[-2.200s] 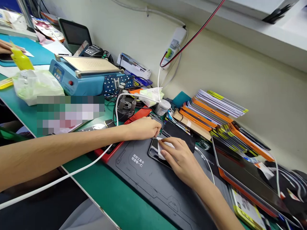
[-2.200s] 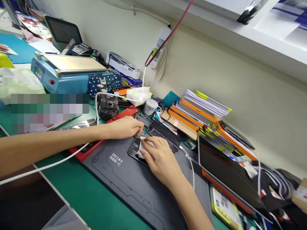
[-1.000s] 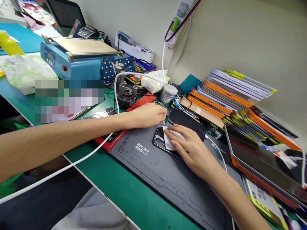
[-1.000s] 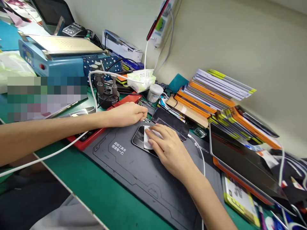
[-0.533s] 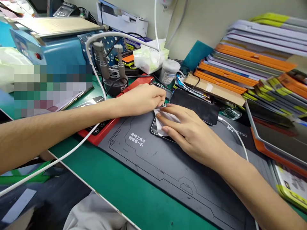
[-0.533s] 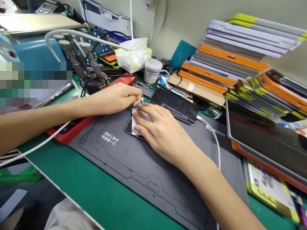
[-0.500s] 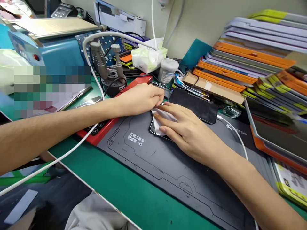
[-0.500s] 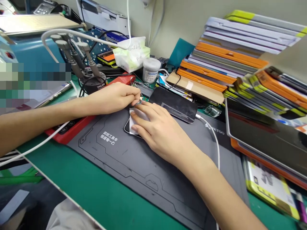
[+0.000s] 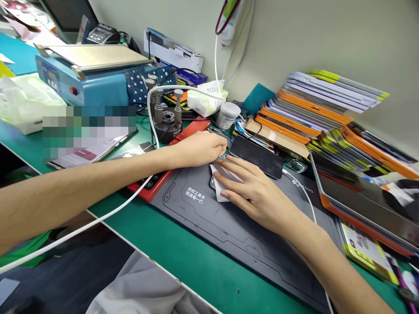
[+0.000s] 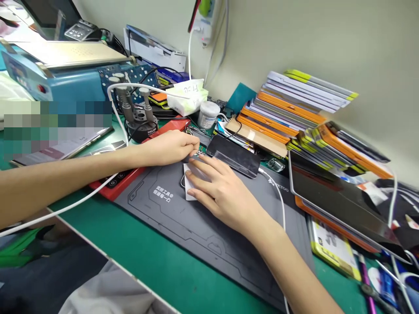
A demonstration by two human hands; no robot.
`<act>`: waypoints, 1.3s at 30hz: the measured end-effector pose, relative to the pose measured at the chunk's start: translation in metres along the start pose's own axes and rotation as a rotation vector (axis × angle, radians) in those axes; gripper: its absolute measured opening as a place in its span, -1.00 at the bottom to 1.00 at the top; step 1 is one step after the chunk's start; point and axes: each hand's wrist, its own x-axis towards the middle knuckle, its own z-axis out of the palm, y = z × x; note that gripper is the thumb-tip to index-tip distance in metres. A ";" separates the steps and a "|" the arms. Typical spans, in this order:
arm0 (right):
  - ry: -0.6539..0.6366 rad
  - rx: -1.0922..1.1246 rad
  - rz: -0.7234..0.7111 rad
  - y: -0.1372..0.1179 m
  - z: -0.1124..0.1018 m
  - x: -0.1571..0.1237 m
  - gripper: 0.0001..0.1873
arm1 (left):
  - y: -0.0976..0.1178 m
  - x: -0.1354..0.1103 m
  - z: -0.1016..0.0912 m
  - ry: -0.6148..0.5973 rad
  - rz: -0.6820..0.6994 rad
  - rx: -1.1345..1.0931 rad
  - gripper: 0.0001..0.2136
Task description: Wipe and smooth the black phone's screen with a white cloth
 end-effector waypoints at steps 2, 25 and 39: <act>-0.011 -0.048 -0.001 -0.005 -0.002 -0.010 -0.57 | -0.002 0.001 0.000 0.009 0.017 -0.004 -0.76; -0.026 -0.173 0.037 -0.022 -0.003 -0.019 -0.56 | 0.000 0.002 0.001 -0.064 0.047 0.116 -0.71; -0.041 -0.169 0.022 -0.023 0.006 -0.020 -0.52 | 0.005 -0.002 -0.006 -0.074 0.026 0.114 -0.72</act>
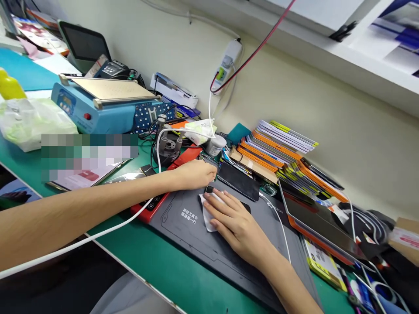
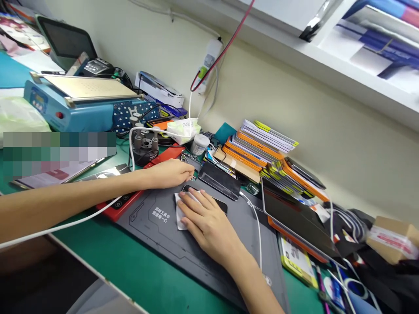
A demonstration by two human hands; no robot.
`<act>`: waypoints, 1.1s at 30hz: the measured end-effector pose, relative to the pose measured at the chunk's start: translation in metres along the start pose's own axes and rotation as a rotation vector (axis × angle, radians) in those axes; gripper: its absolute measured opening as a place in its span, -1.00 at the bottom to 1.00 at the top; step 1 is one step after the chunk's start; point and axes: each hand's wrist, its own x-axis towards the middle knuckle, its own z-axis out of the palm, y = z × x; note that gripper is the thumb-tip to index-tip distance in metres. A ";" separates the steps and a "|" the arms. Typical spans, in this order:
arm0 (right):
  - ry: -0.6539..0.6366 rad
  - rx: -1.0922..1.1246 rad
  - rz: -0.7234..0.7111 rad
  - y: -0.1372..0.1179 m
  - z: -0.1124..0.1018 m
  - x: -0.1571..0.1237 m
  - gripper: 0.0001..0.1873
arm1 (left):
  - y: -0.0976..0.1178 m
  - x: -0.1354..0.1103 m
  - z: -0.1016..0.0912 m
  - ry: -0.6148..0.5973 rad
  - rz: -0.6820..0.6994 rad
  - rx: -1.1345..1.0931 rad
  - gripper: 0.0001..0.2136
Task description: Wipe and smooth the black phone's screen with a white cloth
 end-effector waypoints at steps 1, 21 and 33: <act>-0.005 0.000 -0.017 -0.001 0.000 0.003 -0.51 | 0.001 0.000 -0.001 0.003 -0.003 0.000 -0.71; -0.030 0.044 0.025 0.026 -0.007 0.005 -0.47 | -0.003 0.004 0.006 0.020 -0.039 0.003 -0.72; -0.052 -0.002 0.132 0.024 -0.010 0.015 -0.50 | -0.003 0.004 0.007 0.045 -0.037 -0.040 -0.73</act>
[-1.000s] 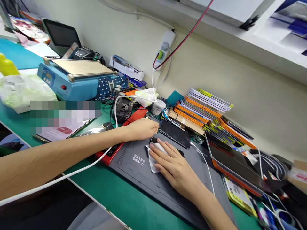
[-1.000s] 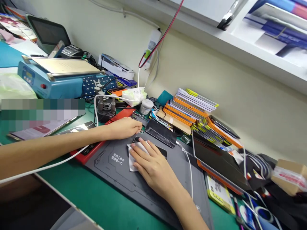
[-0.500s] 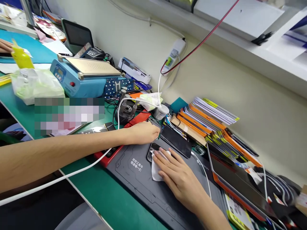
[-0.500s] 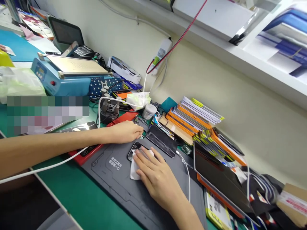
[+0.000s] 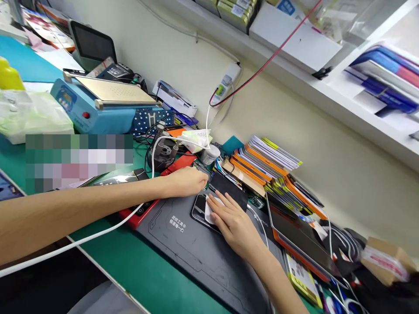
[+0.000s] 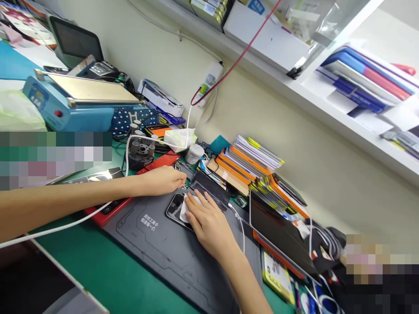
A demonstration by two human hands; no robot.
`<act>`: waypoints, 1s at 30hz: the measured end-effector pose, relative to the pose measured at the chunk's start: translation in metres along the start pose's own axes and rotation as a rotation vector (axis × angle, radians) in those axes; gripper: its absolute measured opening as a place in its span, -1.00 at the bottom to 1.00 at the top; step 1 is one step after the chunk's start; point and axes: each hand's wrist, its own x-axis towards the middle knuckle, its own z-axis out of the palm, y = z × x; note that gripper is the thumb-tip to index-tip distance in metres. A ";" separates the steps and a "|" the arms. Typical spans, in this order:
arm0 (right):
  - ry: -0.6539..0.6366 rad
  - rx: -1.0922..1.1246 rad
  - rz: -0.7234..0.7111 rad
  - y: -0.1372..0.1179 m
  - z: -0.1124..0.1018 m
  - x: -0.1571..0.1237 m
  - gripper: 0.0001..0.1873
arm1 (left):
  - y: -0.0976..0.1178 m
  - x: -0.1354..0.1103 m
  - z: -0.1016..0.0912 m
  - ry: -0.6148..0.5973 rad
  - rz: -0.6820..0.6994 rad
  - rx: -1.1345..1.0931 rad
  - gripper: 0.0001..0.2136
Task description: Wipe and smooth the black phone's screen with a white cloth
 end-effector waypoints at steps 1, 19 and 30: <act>-0.003 0.004 0.003 -0.002 0.002 0.003 -0.50 | 0.001 -0.001 0.000 -0.002 -0.005 -0.001 -0.72; 0.067 -0.034 -0.108 -0.025 0.000 -0.009 -0.51 | 0.006 -0.004 -0.008 -0.039 0.009 -0.017 -0.77; 0.127 -0.130 -0.088 -0.022 0.016 0.007 -0.41 | 0.000 0.002 -0.013 -0.102 0.067 -0.142 -0.74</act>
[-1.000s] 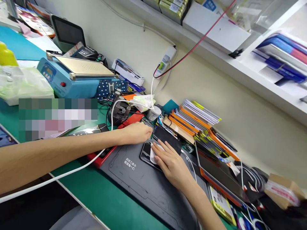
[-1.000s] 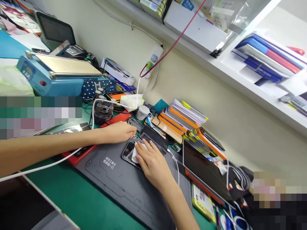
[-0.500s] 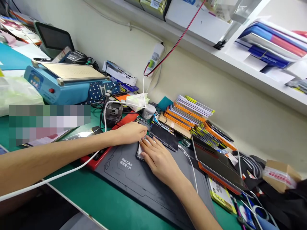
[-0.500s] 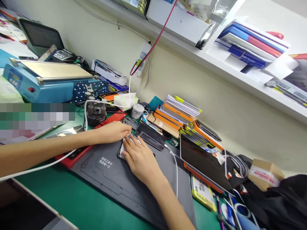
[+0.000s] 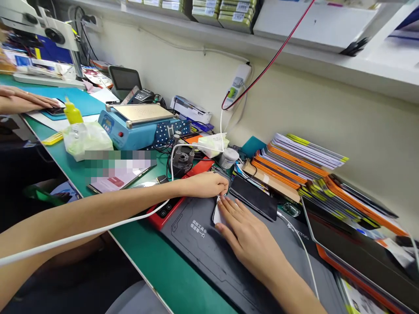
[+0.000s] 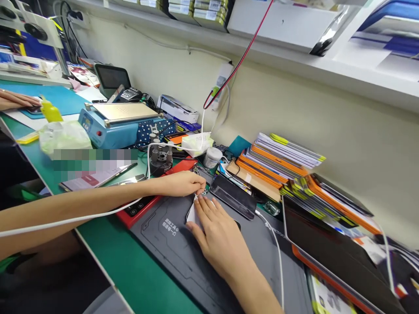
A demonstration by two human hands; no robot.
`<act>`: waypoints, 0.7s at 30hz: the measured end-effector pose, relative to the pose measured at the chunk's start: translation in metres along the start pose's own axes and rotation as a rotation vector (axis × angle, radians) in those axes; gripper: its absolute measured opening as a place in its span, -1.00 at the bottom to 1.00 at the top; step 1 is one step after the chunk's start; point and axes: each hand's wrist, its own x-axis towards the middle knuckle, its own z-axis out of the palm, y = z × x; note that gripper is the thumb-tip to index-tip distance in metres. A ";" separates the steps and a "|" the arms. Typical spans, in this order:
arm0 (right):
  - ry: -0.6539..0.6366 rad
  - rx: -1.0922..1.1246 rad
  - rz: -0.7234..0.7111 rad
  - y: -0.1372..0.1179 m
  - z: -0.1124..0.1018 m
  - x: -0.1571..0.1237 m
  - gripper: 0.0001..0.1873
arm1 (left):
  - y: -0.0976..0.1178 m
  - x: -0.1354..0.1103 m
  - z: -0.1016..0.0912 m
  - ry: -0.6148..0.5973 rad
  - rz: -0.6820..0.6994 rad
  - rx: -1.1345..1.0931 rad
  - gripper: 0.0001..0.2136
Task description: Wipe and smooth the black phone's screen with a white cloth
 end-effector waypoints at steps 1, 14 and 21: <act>0.015 0.002 -0.002 -0.004 -0.001 -0.006 -0.40 | -0.001 0.000 0.000 -0.010 0.013 -0.002 -0.75; 0.093 0.156 0.172 0.042 -0.009 -0.091 -0.52 | -0.003 -0.007 0.012 -0.021 0.048 0.118 -0.77; 0.133 0.275 0.327 0.051 -0.001 -0.117 -0.63 | -0.002 -0.007 0.019 -0.163 0.088 0.391 -0.68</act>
